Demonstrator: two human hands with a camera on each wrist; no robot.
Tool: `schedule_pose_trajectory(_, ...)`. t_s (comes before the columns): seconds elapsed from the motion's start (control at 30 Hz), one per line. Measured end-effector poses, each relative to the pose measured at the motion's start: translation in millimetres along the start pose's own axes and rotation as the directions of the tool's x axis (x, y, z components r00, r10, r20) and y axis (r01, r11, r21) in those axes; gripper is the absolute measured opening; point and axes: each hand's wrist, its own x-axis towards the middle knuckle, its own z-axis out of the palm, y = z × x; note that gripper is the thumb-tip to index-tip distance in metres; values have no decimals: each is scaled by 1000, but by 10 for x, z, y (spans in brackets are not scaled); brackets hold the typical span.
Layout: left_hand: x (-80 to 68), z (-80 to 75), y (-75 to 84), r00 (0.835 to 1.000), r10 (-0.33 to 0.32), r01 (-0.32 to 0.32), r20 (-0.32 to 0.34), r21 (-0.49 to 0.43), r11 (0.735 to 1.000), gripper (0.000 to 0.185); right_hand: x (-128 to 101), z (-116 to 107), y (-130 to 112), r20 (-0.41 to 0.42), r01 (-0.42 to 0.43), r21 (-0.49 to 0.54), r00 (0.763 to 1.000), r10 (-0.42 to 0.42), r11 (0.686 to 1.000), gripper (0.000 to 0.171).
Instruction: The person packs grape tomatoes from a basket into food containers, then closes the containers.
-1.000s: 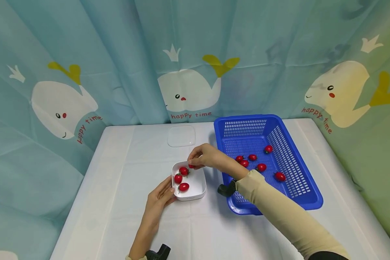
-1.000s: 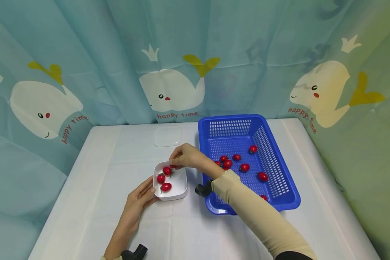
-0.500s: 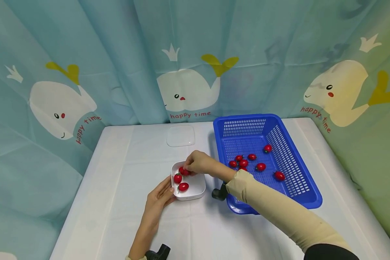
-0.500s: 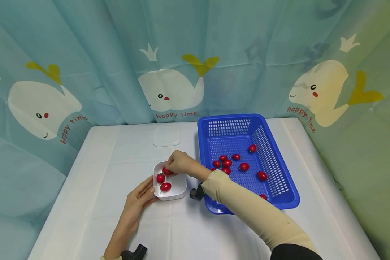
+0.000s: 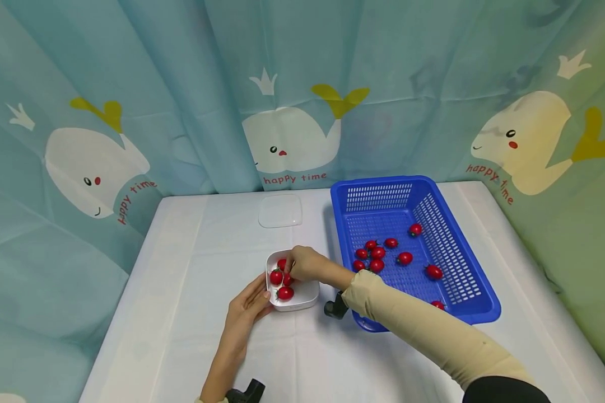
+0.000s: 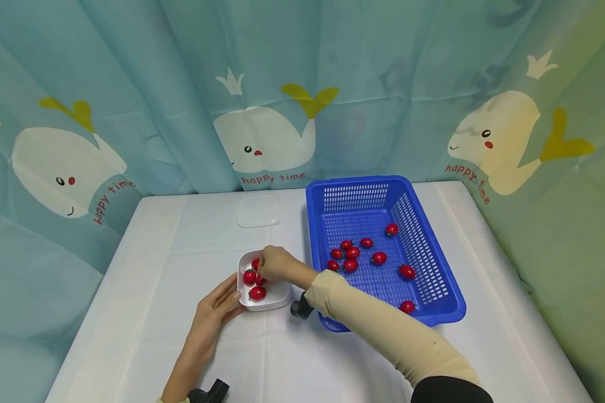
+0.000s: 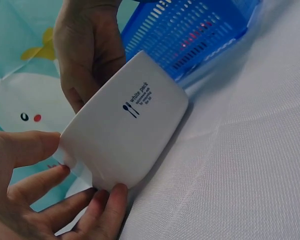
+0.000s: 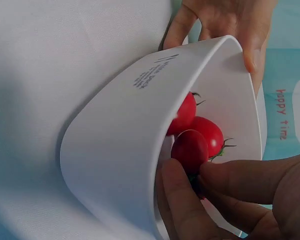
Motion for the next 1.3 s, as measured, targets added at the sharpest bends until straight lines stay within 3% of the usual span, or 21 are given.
schedule_pose_trajectory(0.27,-2,-1,3,1000,-2,2,-4,5,1000,54,2,22,13,26,-15,31,1000,14,999,12)
schedule_pose_trajectory(0.53,-4,1,5,1000,2,-2,6,-4,1000,54,-23,-27,3,18,40,-42,999,-40,998,7)
schedule_pose_trajectory(0.93,-6,1,2,1000,11,-11,-9,19,1000,54,-333,-294,-29,-33,177,-68,983,-179,982,11)
schedule_pose_trajectory(1.3,2,10,0,1000,3,-2,-17,25,1000,53,-586,-637,109,-78,167,32,983,-165,985,20)
